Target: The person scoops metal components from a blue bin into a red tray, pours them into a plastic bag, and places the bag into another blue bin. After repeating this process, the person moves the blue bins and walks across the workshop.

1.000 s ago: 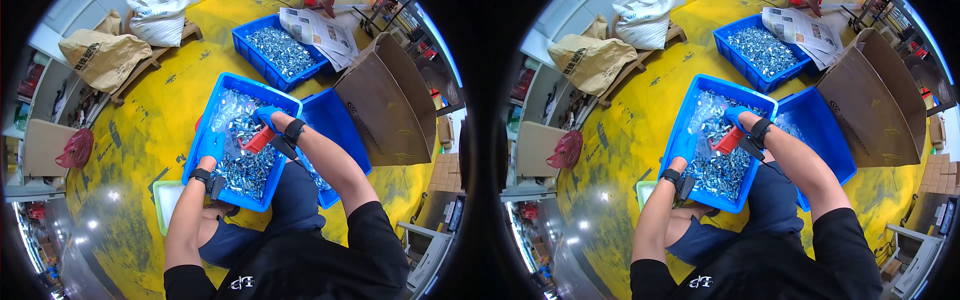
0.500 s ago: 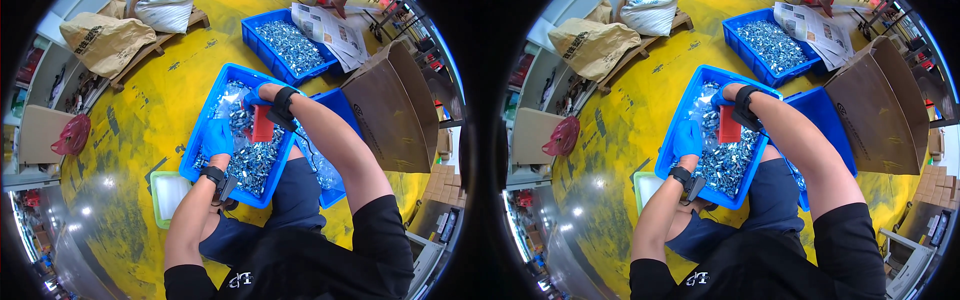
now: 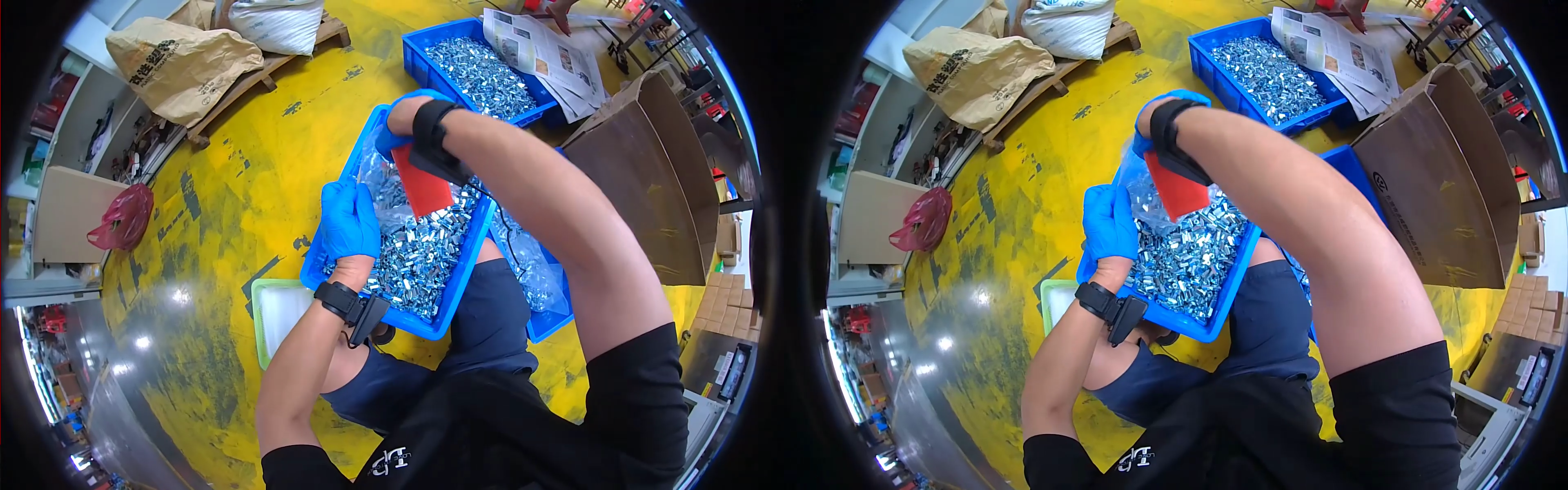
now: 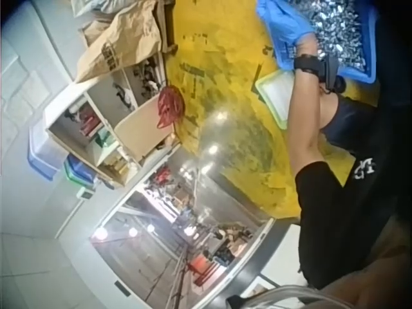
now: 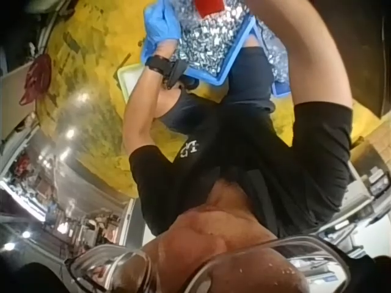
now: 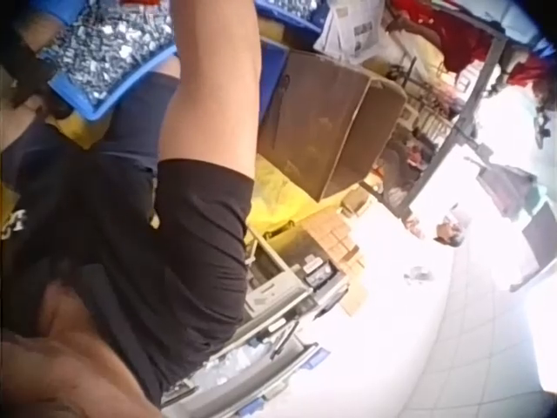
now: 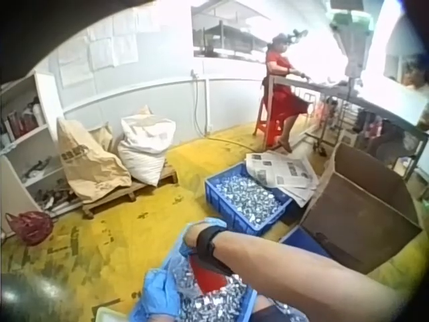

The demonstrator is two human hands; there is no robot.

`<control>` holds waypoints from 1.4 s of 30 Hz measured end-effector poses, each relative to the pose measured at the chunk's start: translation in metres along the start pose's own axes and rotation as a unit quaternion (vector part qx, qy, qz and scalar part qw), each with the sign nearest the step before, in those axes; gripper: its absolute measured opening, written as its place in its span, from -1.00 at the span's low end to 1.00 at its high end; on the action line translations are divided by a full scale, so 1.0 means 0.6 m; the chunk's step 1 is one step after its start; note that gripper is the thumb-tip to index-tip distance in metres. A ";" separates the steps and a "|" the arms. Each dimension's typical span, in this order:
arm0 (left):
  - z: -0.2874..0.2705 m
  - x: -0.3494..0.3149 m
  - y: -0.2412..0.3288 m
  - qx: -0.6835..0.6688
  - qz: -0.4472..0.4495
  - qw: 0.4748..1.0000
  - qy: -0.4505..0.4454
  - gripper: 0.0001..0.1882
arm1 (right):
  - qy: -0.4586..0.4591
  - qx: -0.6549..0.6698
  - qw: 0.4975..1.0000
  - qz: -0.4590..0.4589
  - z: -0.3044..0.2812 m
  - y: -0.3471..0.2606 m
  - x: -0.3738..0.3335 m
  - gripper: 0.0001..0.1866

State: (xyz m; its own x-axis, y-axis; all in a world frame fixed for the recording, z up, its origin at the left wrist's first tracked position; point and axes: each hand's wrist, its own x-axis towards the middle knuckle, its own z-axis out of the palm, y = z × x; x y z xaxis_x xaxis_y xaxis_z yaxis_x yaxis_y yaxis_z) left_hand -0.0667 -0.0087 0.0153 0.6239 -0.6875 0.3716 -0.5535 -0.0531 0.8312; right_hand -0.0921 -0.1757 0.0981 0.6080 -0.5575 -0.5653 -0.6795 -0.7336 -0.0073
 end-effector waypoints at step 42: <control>-0.017 0.121 -0.098 0.016 -0.238 0.969 -0.058 -0.55 | 0.127 0.176 0.954 -0.205 0.151 0.114 -0.161 -0.52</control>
State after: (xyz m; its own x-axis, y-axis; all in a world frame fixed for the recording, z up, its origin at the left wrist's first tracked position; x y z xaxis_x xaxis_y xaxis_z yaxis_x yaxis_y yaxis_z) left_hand 0.0167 -0.0478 -0.0023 0.7473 -0.6565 -0.1024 -0.2352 -0.4055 0.8833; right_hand -0.2342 -0.1368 0.0773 0.9024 -0.3599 -0.2370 -0.4309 -0.7599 -0.4867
